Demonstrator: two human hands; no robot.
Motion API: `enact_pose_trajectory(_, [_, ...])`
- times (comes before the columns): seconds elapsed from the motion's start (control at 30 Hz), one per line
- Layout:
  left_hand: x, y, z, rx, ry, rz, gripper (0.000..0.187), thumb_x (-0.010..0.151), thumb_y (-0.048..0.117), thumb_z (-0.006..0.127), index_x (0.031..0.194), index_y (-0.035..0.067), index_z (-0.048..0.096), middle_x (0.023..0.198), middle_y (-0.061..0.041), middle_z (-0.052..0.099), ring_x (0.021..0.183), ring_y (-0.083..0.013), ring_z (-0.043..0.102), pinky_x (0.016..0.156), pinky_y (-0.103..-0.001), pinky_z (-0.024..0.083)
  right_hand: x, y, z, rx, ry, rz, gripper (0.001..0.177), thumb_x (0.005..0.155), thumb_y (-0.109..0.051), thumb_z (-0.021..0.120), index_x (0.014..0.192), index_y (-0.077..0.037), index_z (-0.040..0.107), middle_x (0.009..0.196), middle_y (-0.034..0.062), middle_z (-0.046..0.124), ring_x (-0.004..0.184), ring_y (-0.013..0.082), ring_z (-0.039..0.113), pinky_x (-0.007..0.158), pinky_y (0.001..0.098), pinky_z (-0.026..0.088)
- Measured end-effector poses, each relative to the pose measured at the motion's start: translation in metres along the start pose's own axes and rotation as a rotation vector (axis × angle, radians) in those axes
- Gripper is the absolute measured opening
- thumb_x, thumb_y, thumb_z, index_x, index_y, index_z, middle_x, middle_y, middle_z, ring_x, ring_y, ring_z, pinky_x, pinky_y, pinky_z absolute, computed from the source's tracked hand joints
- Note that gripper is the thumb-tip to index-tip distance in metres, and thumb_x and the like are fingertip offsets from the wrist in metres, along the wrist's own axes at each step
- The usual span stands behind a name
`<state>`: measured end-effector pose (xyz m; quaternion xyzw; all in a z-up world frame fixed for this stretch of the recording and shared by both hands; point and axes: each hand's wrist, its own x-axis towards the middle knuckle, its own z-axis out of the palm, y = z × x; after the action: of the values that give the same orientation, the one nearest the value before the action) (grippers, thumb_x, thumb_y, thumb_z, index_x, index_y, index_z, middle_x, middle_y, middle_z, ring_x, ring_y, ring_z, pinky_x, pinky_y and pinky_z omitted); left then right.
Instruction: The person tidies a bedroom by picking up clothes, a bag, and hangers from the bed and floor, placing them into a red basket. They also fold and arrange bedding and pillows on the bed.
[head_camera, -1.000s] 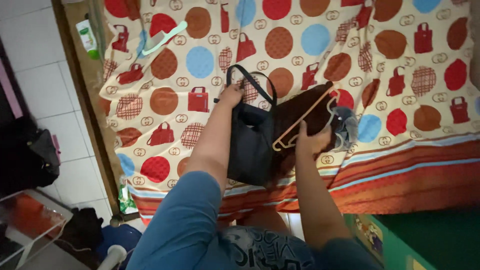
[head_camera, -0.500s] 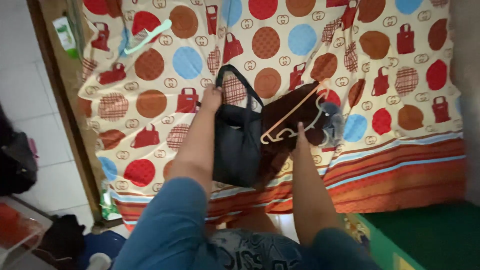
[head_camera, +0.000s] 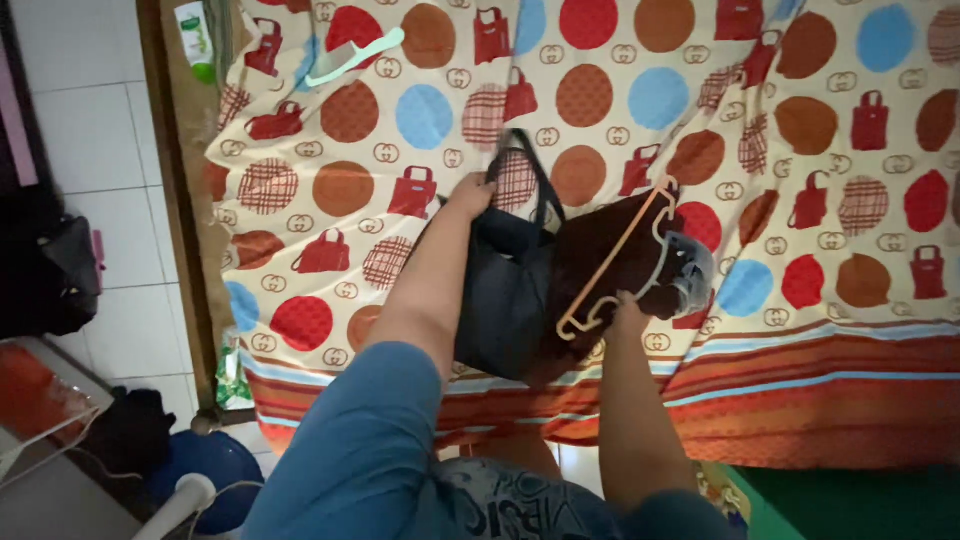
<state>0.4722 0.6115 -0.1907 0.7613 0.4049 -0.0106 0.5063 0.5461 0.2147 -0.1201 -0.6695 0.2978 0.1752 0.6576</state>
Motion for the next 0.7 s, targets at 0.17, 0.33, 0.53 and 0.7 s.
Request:
enact_pose_trajectory(0.17, [-0.029,0.011,0.002,-0.142,0.147,0.049,0.034,0.094,0.032,0.065,0.108,0.002,0.062,0.098,-0.024,0.071,0.095,-0.0427,0.070,0.090,-0.050,0.054,-0.006,-0.008,-0.018,-0.068,-0.044,0.027,0.042,0.081,-0.011,0.074,0.121,-0.006,0.063,0.100,0.0021,0.067,0.074,0.0159,0.056,0.061,0.0304,0.045])
enact_pose_trajectory(0.33, [-0.083,0.050,-0.016,0.249,-0.079,0.266,0.034,0.096,0.031,0.067,0.111,0.002,0.060,0.103,-0.024,0.069,0.101,-0.0451,0.064,0.088,-0.055,0.048,-0.026,-0.022,-0.024,-0.156,-0.045,0.063,0.041,0.078,-0.010,0.078,0.116,-0.002,0.064,0.096,0.0027,0.066,0.075,0.0160,0.057,0.061,0.0306,0.044])
enact_pose_trajectory(0.53, [-0.158,0.107,-0.074,-0.066,-0.228,0.351,0.052,0.076,0.030,0.079,0.117,0.004,0.063,0.108,-0.020,0.073,0.105,-0.0337,0.070,0.091,-0.043,0.055,-0.073,-0.059,-0.011,-0.013,-0.216,-0.054,0.052,0.077,0.000,0.068,0.128,-0.002,0.057,0.111,0.0080,0.068,0.094,0.0213,0.068,0.077,0.0343,0.057])
enact_pose_trajectory(0.7, [-0.254,0.128,-0.173,-0.316,-0.308,0.159,0.047,0.076,0.025,0.084,0.115,0.005,0.069,0.100,-0.005,0.074,0.096,-0.0171,0.067,0.087,-0.032,0.051,-0.089,-0.083,-0.021,-0.180,-0.259,-0.308,0.056,0.078,0.004,0.066,0.133,-0.001,0.056,0.118,0.0088,0.067,0.099,0.0211,0.066,0.084,0.0346,0.057])
